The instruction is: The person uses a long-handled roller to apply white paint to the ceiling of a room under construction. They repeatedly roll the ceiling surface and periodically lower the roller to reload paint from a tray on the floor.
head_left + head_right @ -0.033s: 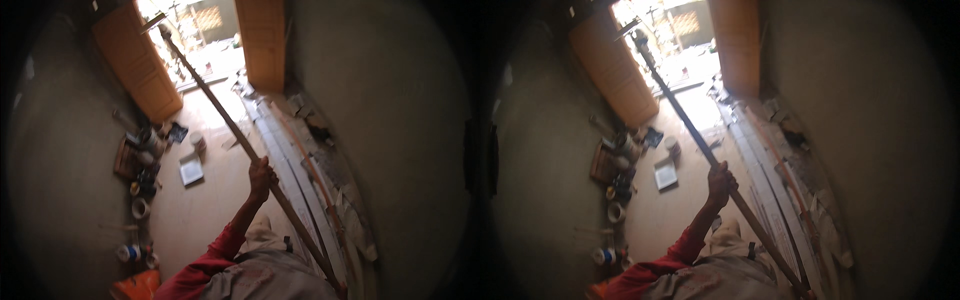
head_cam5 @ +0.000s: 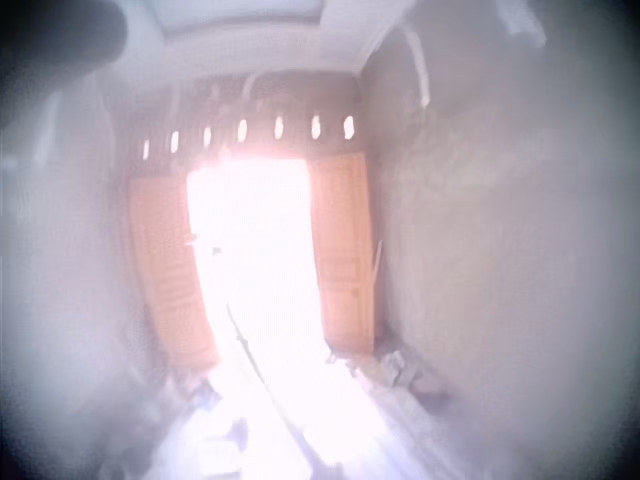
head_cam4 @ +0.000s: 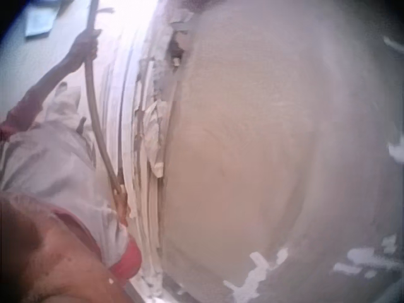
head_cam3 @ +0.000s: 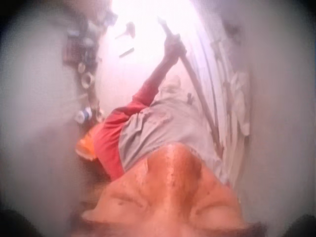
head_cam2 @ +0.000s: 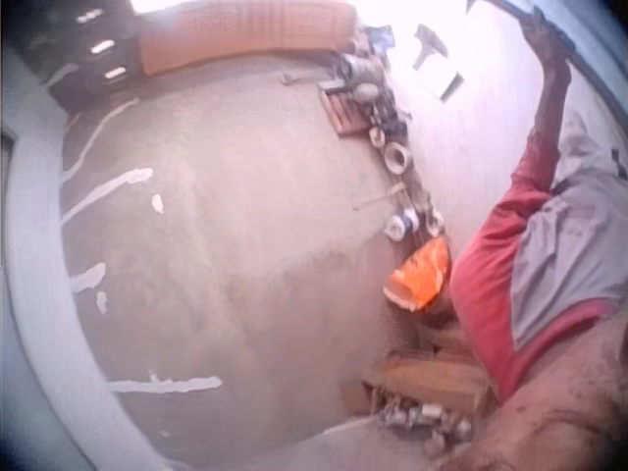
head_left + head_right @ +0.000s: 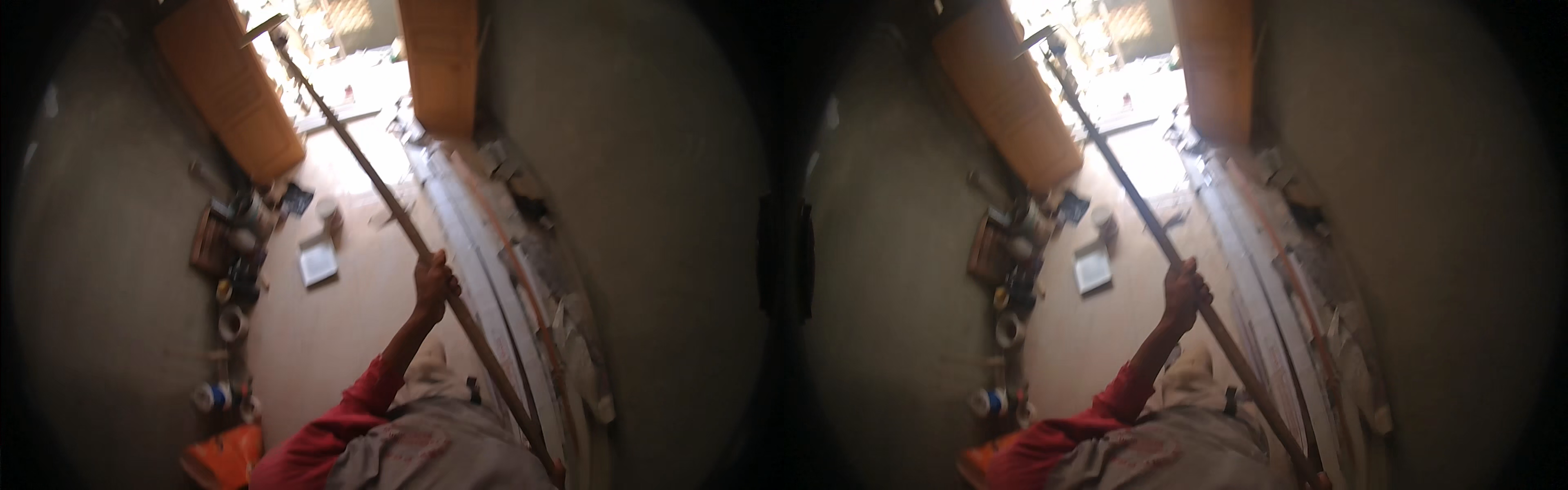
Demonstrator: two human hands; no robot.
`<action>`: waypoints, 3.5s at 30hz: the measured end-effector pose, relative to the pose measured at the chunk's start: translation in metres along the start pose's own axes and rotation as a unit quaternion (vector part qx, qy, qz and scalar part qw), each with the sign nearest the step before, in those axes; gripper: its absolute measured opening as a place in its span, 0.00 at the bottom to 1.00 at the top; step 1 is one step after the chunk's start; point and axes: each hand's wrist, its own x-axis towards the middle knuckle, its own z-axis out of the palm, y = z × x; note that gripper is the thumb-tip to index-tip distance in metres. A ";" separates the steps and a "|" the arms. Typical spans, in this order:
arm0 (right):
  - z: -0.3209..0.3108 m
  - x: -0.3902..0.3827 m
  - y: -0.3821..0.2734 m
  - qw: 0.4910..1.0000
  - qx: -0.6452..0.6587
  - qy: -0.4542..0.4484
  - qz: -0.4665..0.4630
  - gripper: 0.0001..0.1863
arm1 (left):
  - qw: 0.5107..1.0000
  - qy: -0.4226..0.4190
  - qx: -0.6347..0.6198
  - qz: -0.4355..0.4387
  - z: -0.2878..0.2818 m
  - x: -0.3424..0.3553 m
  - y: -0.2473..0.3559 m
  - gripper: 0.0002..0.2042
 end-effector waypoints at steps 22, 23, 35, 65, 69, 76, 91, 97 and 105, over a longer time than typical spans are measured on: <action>0.041 -0.244 -0.043 0.957 -0.207 0.163 0.121 0.16 | 0.918 0.219 -0.009 -0.329 -0.327 -0.073 -0.066 0.12; 0.043 -0.254 -0.038 0.957 -0.208 0.156 0.128 0.16 | 0.913 0.221 0.004 -0.342 -0.327 -0.080 -0.062 0.11; 0.048 -0.358 0.100 0.951 -0.239 0.130 0.150 0.10 | 0.885 0.210 -0.010 -0.415 -0.348 -0.240 -0.149 0.08; 0.083 -0.480 0.000 0.926 -0.285 0.141 0.203 0.16 | 0.838 0.082 -0.053 -0.537 -0.414 -0.269 -0.156 0.05; 0.086 -0.475 -0.051 0.917 -0.295 0.142 0.228 0.17 | 0.834 0.081 -0.061 -0.542 -0.430 -0.243 -0.131 0.04; 0.108 -0.458 -0.099 0.924 -0.289 0.008 0.252 0.24 | 0.851 0.123 -0.051 -0.509 -0.479 -0.187 -0.114 0.04; 0.173 -0.450 -0.234 0.928 -0.274 0.045 0.248 0.25 | 0.859 0.147 0.015 -0.490 -0.542 -0.116 -0.057 0.03; 0.178 -0.468 -0.236 0.930 -0.283 0.062 0.227 0.22 | 0.863 0.133 0.020 -0.486 -0.545 -0.121 -0.048 0.04; 0.176 -0.497 -0.223 0.933 -0.269 0.062 0.231 0.17 | 0.852 0.144 0.022 -0.503 -0.533 -0.153 -0.047 0.04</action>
